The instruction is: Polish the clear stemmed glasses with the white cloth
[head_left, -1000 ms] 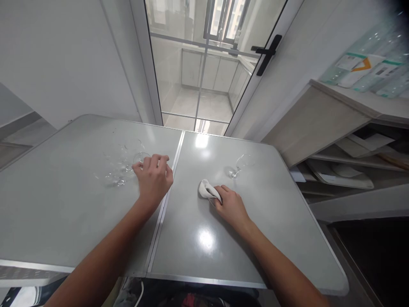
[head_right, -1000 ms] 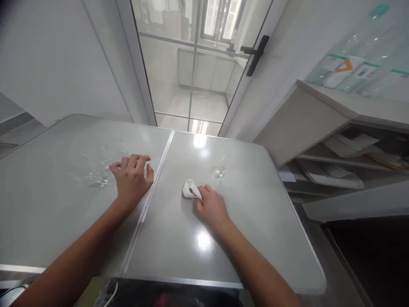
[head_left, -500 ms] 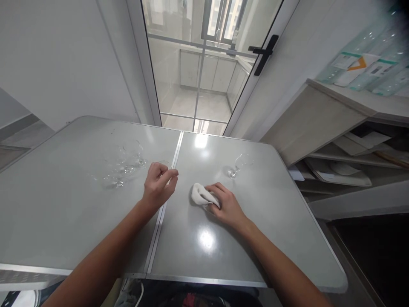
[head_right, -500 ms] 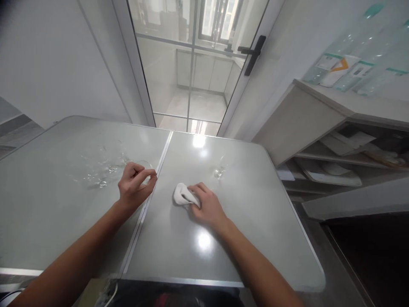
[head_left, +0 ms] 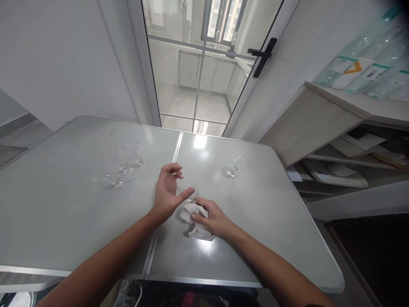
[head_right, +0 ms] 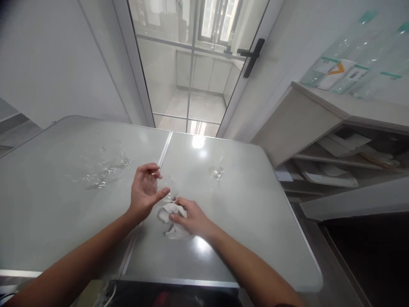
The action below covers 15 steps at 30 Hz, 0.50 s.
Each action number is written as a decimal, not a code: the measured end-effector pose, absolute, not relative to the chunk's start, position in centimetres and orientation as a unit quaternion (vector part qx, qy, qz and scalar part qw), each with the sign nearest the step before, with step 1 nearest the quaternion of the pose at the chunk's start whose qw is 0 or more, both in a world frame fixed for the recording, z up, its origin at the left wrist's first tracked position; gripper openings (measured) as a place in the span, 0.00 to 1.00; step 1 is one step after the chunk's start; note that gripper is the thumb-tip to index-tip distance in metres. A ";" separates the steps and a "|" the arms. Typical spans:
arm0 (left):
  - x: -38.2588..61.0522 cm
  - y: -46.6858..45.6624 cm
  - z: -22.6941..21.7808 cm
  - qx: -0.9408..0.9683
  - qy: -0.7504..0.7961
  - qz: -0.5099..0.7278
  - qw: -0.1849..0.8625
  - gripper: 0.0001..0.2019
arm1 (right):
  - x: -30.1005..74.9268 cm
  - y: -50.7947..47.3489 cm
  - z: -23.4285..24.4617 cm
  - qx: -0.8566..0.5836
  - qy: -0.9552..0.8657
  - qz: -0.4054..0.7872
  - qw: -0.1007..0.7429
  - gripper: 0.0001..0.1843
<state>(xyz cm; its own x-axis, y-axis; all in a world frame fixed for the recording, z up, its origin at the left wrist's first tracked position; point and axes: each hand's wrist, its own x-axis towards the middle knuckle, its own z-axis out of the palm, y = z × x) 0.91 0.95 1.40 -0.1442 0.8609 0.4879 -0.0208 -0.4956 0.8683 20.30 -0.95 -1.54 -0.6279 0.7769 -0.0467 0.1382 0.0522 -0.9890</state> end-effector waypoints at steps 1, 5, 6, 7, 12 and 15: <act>1.1 1.1 1.0 0.538 0.371 0.648 0.391 0.32 | 20.4 -0.7 -1.7 -0.345 -0.649 0.614 0.287 0.19; 2.3 0.7 -1.0 0.469 0.337 0.496 0.648 0.27 | 20.5 -0.2 -1.6 -0.352 -0.623 0.617 0.328 0.25; 2.5 0.5 -1.4 0.451 0.330 0.476 0.679 0.26 | 20.4 -0.2 -1.5 -0.352 -0.635 0.603 0.330 0.25; 2.7 0.5 -1.7 0.434 0.326 0.471 0.695 0.25 | 20.4 -0.3 -1.4 -0.351 -0.651 0.584 0.334 0.25; 2.2 1.6 -2.1 0.322 0.303 0.576 0.688 0.23 | 21.5 -0.5 -0.8 -0.364 -0.718 0.447 0.390 0.25; 1.5 2.4 -2.0 0.300 0.300 0.570 0.704 0.23 | 22.9 0.1 -0.9 -0.442 -0.684 0.375 0.443 0.26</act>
<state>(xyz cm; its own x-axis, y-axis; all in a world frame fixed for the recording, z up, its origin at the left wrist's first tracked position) 1.48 2.44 -2.05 0.1706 0.9821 -0.0801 -0.6227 0.1704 0.7637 22.93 0.11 -0.92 -0.2167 0.9367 0.2749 0.2719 0.3284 -0.9046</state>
